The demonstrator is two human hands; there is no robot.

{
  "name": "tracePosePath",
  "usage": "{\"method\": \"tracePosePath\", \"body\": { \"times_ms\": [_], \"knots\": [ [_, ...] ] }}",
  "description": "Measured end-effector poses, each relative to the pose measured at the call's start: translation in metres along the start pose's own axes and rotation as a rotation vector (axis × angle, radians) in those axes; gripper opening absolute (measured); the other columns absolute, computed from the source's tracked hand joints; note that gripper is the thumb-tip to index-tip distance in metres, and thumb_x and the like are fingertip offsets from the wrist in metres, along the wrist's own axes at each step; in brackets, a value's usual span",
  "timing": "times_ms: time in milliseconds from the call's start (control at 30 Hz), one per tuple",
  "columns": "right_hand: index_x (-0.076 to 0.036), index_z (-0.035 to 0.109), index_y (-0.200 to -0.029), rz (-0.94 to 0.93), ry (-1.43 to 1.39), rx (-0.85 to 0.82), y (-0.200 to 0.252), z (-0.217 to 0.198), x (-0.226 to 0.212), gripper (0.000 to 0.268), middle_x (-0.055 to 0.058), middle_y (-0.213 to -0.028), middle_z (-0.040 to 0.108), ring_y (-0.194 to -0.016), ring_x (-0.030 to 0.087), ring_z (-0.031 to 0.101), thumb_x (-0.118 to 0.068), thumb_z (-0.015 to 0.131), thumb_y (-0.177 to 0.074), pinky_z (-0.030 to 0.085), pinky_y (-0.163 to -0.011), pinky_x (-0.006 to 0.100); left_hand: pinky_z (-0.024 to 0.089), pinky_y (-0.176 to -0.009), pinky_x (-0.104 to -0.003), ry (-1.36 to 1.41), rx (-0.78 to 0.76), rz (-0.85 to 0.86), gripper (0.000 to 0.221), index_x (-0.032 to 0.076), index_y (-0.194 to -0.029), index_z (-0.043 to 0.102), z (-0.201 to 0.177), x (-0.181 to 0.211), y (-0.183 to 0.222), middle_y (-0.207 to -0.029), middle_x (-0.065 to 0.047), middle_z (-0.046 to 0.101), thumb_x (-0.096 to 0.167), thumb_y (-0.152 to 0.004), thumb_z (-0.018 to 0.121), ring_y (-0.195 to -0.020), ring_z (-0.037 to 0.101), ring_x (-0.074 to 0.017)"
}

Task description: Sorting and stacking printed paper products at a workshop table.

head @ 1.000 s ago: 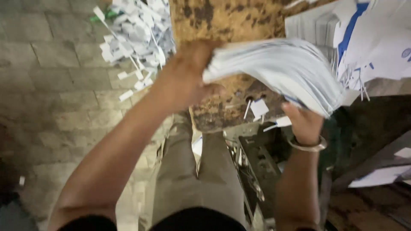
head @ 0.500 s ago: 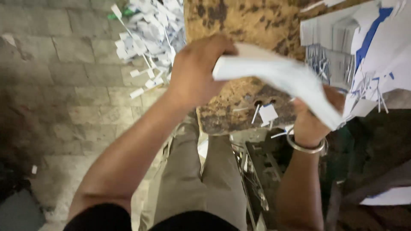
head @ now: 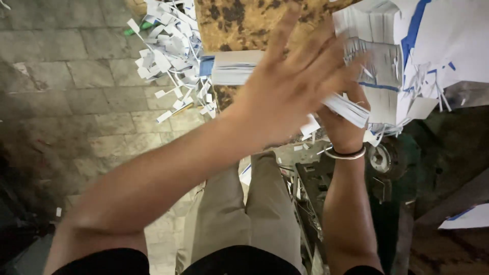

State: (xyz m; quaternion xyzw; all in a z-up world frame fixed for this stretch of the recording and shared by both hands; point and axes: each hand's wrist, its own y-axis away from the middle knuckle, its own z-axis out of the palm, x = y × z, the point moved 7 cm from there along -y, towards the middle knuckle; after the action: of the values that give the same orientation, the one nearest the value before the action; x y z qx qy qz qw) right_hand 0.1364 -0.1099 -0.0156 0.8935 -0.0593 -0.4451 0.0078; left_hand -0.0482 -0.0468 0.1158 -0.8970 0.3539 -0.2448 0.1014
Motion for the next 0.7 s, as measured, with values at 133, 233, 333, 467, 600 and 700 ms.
{"method": "tracePosePath", "body": {
  "times_ms": [133,233,333,467,600,700],
  "knots": [
    [-0.003,0.065,-0.113,-0.118,-0.015,0.060,-0.008,0.001,-0.009,0.033,0.009,-0.102,0.070,-0.088,0.019,0.066,-0.003,0.089,-0.090,0.053,-0.078,0.032,0.051,-0.096,-0.055,-0.164,-0.251,0.016,0.047,0.011,-0.135,0.056,0.057,-0.003,-0.015,-0.091,-0.007,0.071,0.026,-0.092,0.070,-0.087,0.073,-0.0275],
    [-0.003,0.063,-0.113,-0.130,0.012,0.067,0.000,-0.005,-0.009,0.035,0.011,-0.104,0.070,-0.090,0.019,0.067,-0.003,0.089,-0.089,0.054,-0.080,0.032,0.055,-0.075,-0.046,-0.090,-0.385,0.031,0.037,0.011,-0.122,0.060,0.073,-0.002,-0.008,-0.088,-0.007,0.071,0.027,-0.090,0.069,-0.079,0.074,-0.0265],
    [-0.003,0.064,-0.113,-0.167,0.008,0.030,-0.006,-0.008,-0.004,0.034,0.011,-0.105,0.070,-0.094,0.021,0.067,-0.002,0.087,-0.088,0.054,-0.084,0.033,0.057,-0.064,-0.040,-0.037,-0.441,0.008,0.023,0.012,-0.106,0.065,0.065,-0.007,-0.004,-0.085,-0.006,0.072,0.026,-0.088,0.068,-0.075,0.074,-0.0252],
    [-0.004,0.062,-0.119,-0.098,-0.163,0.050,-0.004,-0.019,0.025,0.032,0.008,-0.113,0.071,-0.104,0.023,0.070,-0.007,0.081,-0.093,0.058,-0.091,0.037,0.053,-0.055,-0.046,0.118,-0.564,-0.182,0.011,0.012,-0.105,0.070,0.026,-0.021,0.006,-0.077,-0.008,0.072,0.017,-0.099,0.063,-0.066,0.072,-0.0275],
    [-0.001,0.055,-0.133,0.167,-0.602,0.029,0.020,-0.013,0.023,0.043,0.005,-0.122,0.069,-0.111,0.018,0.068,-0.012,0.075,-0.096,0.057,-0.097,0.036,0.055,-0.066,-0.043,0.303,-0.729,-0.465,0.033,0.017,-0.118,0.072,0.000,-0.045,0.050,-0.083,-0.006,0.076,0.042,-0.096,0.070,-0.066,0.074,-0.0254],
    [0.001,0.053,-0.141,0.207,-0.817,-0.017,0.032,0.006,0.000,0.051,0.006,-0.127,0.067,-0.116,0.017,0.062,-0.016,0.073,-0.097,0.051,-0.103,0.036,0.063,-0.071,-0.034,0.682,-0.354,-0.941,0.041,0.005,-0.115,0.070,0.018,-0.060,0.092,-0.091,-0.009,0.080,0.034,-0.087,0.078,-0.082,0.082,-0.0209]
  ]
}}
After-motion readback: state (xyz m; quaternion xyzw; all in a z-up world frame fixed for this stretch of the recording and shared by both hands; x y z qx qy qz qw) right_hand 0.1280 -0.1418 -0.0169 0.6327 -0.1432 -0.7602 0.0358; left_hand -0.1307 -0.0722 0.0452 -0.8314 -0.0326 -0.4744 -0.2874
